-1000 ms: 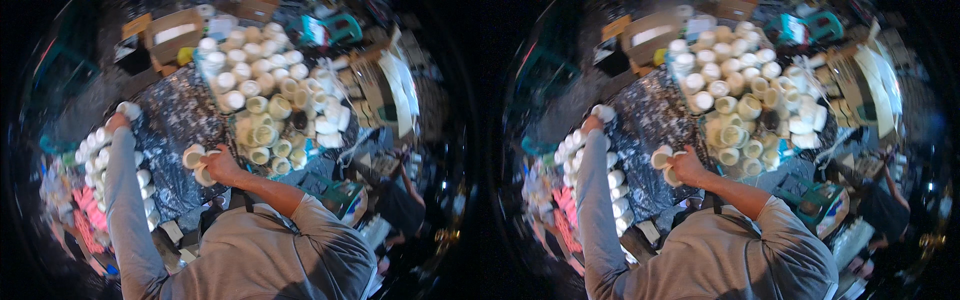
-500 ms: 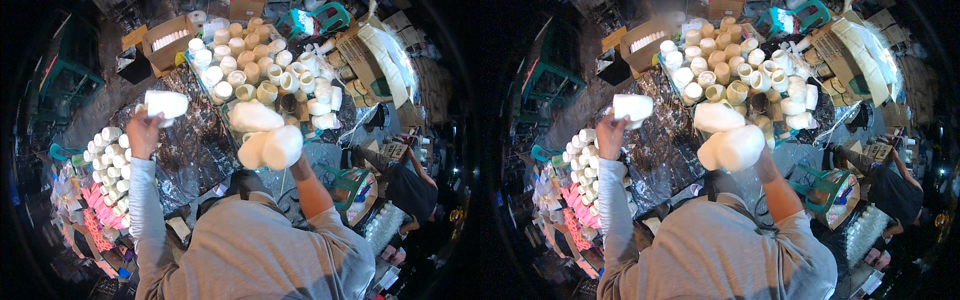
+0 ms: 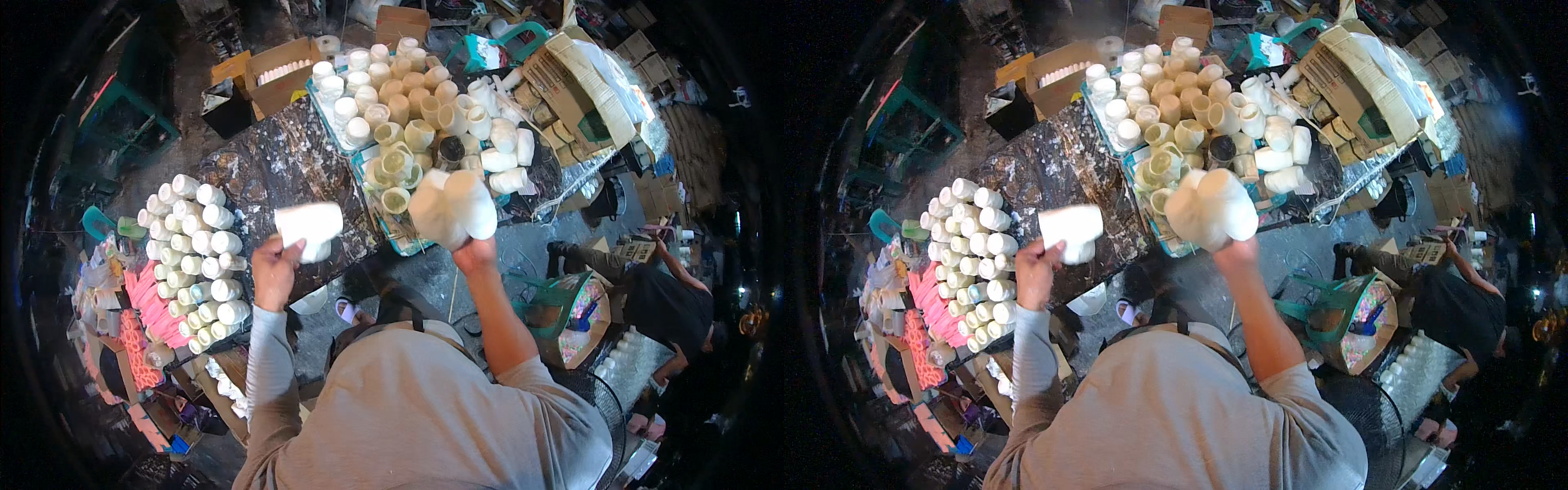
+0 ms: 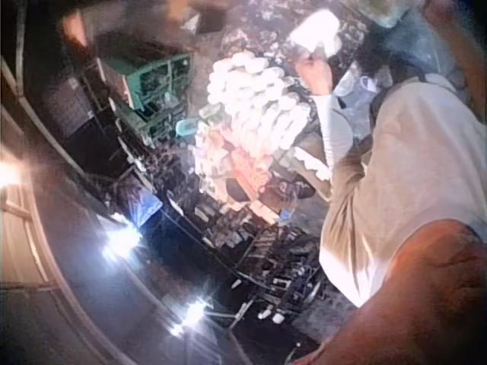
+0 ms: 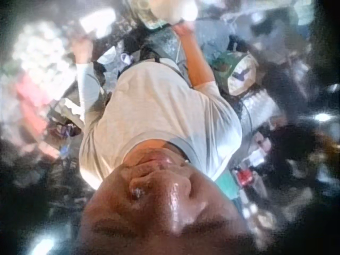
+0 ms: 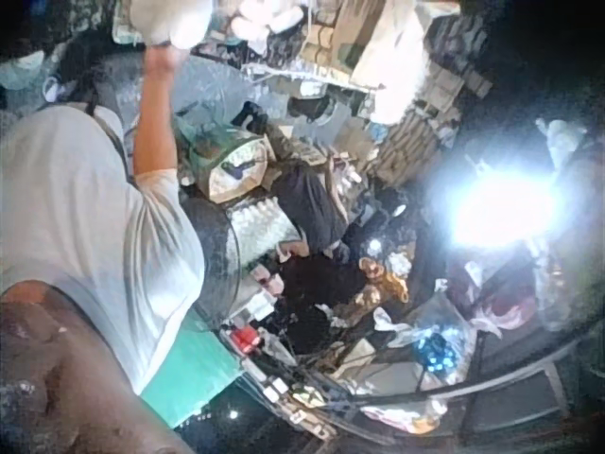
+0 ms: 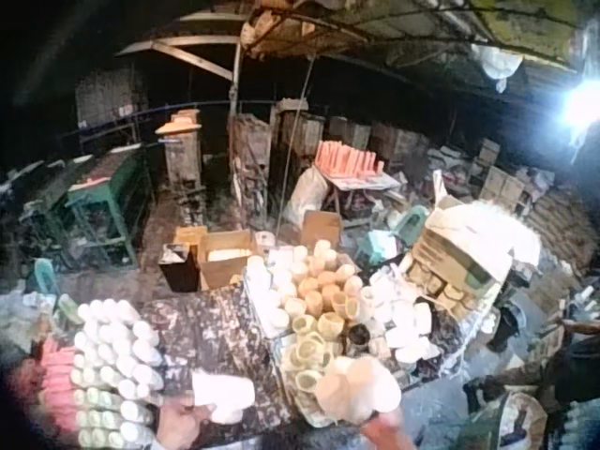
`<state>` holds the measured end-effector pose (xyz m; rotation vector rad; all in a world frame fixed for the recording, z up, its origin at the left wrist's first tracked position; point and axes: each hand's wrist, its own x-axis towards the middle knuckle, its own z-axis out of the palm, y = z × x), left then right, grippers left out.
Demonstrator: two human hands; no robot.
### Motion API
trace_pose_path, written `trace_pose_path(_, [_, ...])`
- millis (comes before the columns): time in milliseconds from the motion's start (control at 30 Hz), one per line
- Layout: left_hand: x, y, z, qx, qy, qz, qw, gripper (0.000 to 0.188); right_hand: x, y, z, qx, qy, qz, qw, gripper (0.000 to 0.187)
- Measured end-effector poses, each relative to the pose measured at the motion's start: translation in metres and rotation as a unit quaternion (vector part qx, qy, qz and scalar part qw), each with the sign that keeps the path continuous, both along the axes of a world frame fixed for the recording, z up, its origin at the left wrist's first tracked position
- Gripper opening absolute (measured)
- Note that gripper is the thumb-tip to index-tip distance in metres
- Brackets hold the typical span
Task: The person repeatedly picks up small white ceramic pieces, rubs their edges on a work surface, and places them into a tray. The person also retrieves a plastic fork from a basket and uses it to manipulate the ceramic parts.
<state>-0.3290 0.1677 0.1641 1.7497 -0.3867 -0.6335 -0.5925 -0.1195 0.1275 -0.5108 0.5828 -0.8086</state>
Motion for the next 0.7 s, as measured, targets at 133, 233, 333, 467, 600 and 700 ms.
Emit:
trace_pose_path(133, [-0.036, 0.018, -0.006, 0.036, -0.002, 0.013, 0.999, 0.015, -0.042, -0.016, 0.003, 0.053, 0.123, -0.045, 0.99, 0.042])
trace_pose_path(233, [-0.055, 0.01, 0.006, 0.019, 0.021, 0.045, 0.999, 0.013, -0.071, -0.039, -0.005, 0.033, 0.178, -0.077, 0.981, 0.042])
trace_pose_path(333, [-0.066, -0.028, 0.026, 0.011, 0.001, 0.049, 0.999, 0.015, -0.094, -0.075, -0.015, 0.046, 0.196, -0.098, 0.975, 0.041])
trace_pose_path(467, [-0.076, -0.098, 0.05, -0.008, -0.017, 0.03, 0.999, 0.016, -0.121, -0.125, -0.022, 0.02, 0.232, -0.053, 0.971, 0.037])
trace_pose_path(600, [-0.087, -0.163, 0.062, 0.047, -0.114, -0.045, 0.991, 0.014, -0.129, -0.16, -0.028, -0.03, 0.287, -0.026, 0.957, 0.031])
trace_pose_path(700, [-0.101, -0.203, 0.067, 0.062, -0.139, -0.108, 0.982, 0.015, -0.125, -0.176, -0.026, -0.119, 0.334, 0.006, 0.935, 0.029])
